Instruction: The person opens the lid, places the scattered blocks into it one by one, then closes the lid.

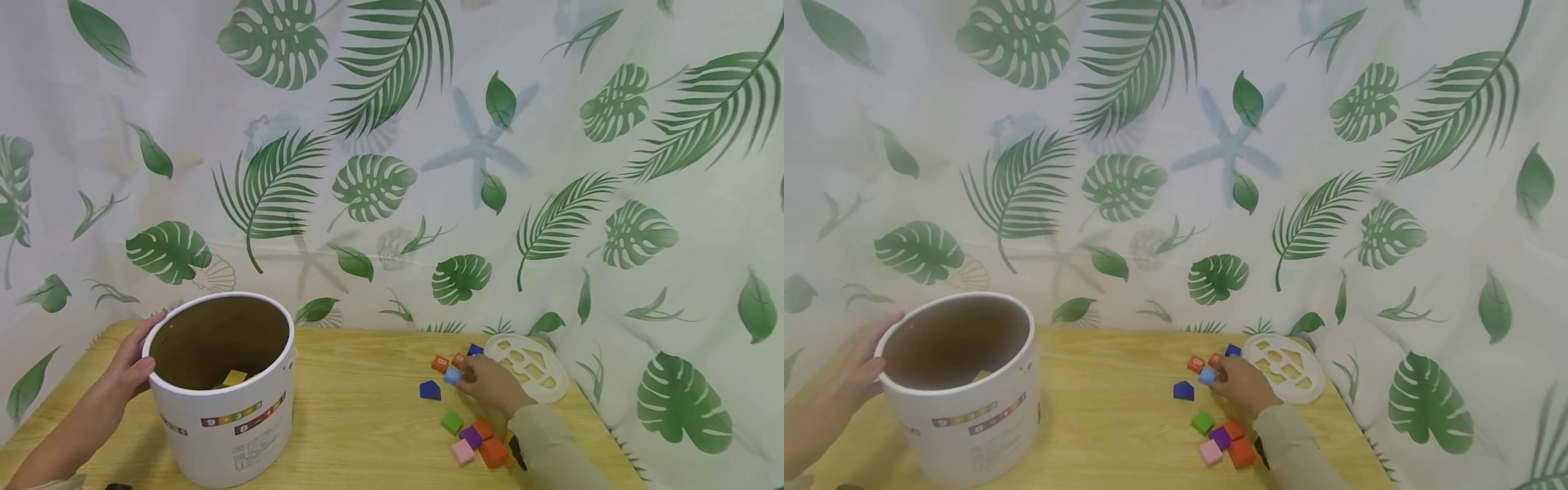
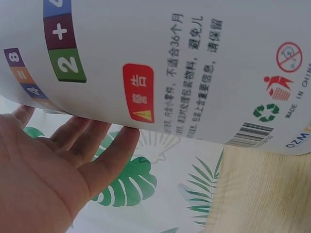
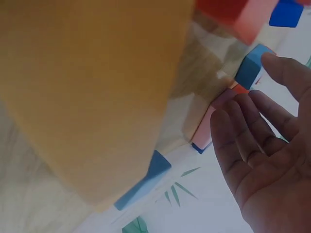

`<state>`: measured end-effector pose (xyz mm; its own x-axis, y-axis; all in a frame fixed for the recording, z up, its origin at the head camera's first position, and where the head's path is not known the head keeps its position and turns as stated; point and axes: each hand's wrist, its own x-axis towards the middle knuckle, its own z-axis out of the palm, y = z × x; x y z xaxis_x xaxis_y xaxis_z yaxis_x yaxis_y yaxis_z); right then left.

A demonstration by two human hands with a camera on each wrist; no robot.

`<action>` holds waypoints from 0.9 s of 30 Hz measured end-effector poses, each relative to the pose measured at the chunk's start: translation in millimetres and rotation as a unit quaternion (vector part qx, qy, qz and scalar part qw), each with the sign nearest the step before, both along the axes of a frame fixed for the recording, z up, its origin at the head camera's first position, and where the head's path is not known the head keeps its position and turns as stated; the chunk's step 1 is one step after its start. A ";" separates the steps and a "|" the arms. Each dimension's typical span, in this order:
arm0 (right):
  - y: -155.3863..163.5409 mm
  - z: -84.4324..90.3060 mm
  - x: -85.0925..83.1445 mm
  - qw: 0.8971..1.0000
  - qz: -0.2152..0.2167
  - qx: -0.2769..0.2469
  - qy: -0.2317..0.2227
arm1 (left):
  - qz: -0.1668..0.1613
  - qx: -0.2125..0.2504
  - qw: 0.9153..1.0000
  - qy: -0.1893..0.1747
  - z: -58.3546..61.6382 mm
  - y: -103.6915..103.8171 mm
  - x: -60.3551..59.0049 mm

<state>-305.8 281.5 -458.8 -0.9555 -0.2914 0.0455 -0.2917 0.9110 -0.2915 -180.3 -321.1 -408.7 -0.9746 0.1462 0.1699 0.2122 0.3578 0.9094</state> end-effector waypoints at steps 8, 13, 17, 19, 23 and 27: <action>-1.4 -0.7 -0.8 0.999 -0.032 0.026 -0.007 | -0.016 0.000 0.999 0.036 -0.3 2.4 6.3; -4.0 0.1 0.1 0.999 -0.041 0.031 -0.011 | -0.012 -0.017 1.000 0.021 2.4 2.1 6.7; -6.1 2.3 1.9 0.998 -0.042 0.038 -0.011 | -0.014 -0.011 0.999 0.032 1.6 1.9 7.7; -6.6 3.7 2.6 0.998 -0.045 0.039 -0.017 | -0.015 -0.009 0.999 0.034 1.3 1.4 7.6; -6.0 6.1 3.4 0.998 -0.050 0.039 -0.021 | -0.013 -0.006 0.999 0.038 0.4 0.4 7.7; -3.3 6.6 4.0 0.998 -0.051 0.035 -0.012 | -0.016 0.003 0.998 0.061 -1.6 0.3 8.5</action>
